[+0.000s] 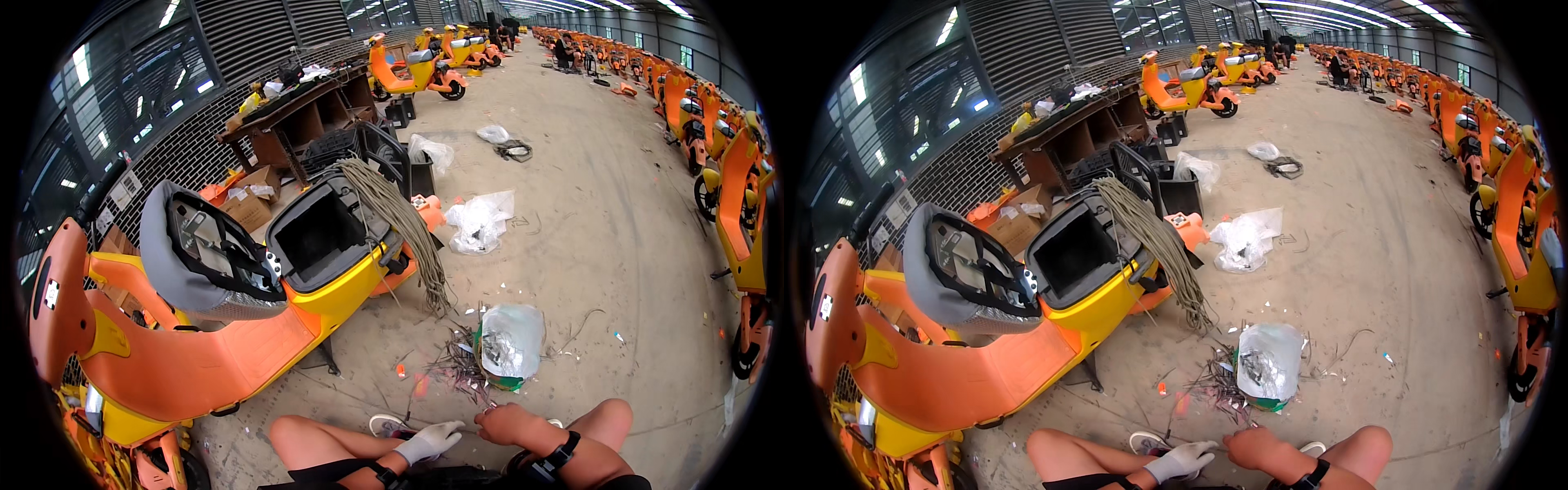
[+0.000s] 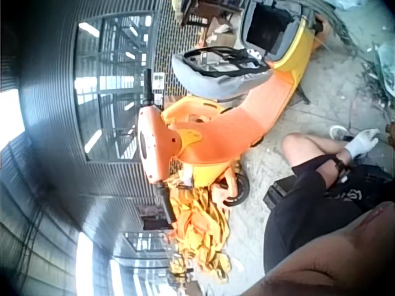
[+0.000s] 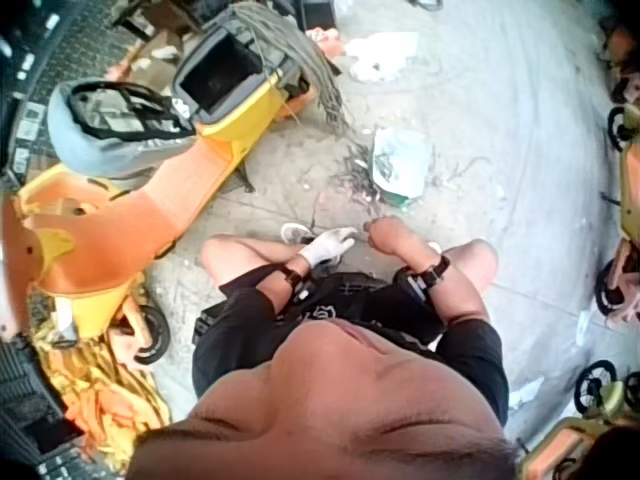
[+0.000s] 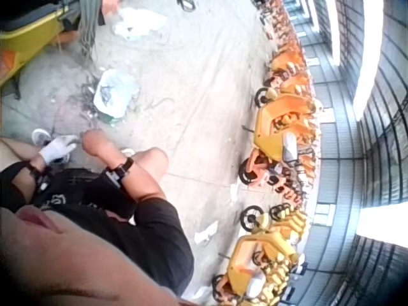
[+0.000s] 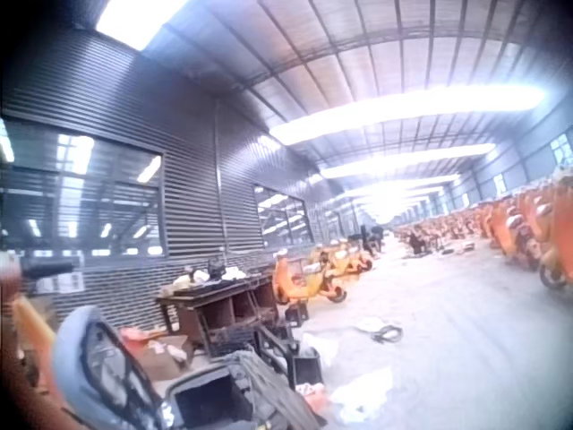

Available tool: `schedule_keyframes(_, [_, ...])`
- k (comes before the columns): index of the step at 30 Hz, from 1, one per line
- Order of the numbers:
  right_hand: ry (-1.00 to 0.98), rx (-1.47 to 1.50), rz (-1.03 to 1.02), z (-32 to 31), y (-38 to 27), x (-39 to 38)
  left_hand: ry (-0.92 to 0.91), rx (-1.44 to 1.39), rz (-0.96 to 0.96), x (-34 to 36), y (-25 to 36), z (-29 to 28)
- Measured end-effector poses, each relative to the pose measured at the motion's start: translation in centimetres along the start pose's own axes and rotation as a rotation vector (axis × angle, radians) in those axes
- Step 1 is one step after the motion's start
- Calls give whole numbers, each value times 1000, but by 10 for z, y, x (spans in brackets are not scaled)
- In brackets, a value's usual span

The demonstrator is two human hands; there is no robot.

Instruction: The person uses pliers to cut and separate individual wires from a large wiring harness bundle on the floor of a workshop.

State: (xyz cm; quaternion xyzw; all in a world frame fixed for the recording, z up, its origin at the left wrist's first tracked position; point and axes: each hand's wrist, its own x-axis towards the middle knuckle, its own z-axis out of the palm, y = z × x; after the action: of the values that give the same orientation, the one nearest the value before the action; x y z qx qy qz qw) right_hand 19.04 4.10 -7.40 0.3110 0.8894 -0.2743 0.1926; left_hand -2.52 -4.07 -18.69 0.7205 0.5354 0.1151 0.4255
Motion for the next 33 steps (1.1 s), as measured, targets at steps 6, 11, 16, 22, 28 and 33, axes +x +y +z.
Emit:
schedule_keyframes(6, [-4,-2,-45,-5,-5,-2,692,-283,-120,6,8,-132])
schedule_keyframes(11, [-27,-8,-23,-9,5,-9,988,-535,88,41,44,-272])
schedule_keyframes(16, [-16,24,-23,-8,2,-7,942,-872,-144,76,34,-319])
schedule_keyframes(22, [34,32,-51,7,18,4,818,-1355,-112,113,19,-318])
schedule_keyframes(28, [26,42,-21,-6,8,-12,865,-1099,-121,111,12,-316])
schedule_keyframes(33, [27,71,-26,-8,5,-13,901,-850,-88,102,2,-313])
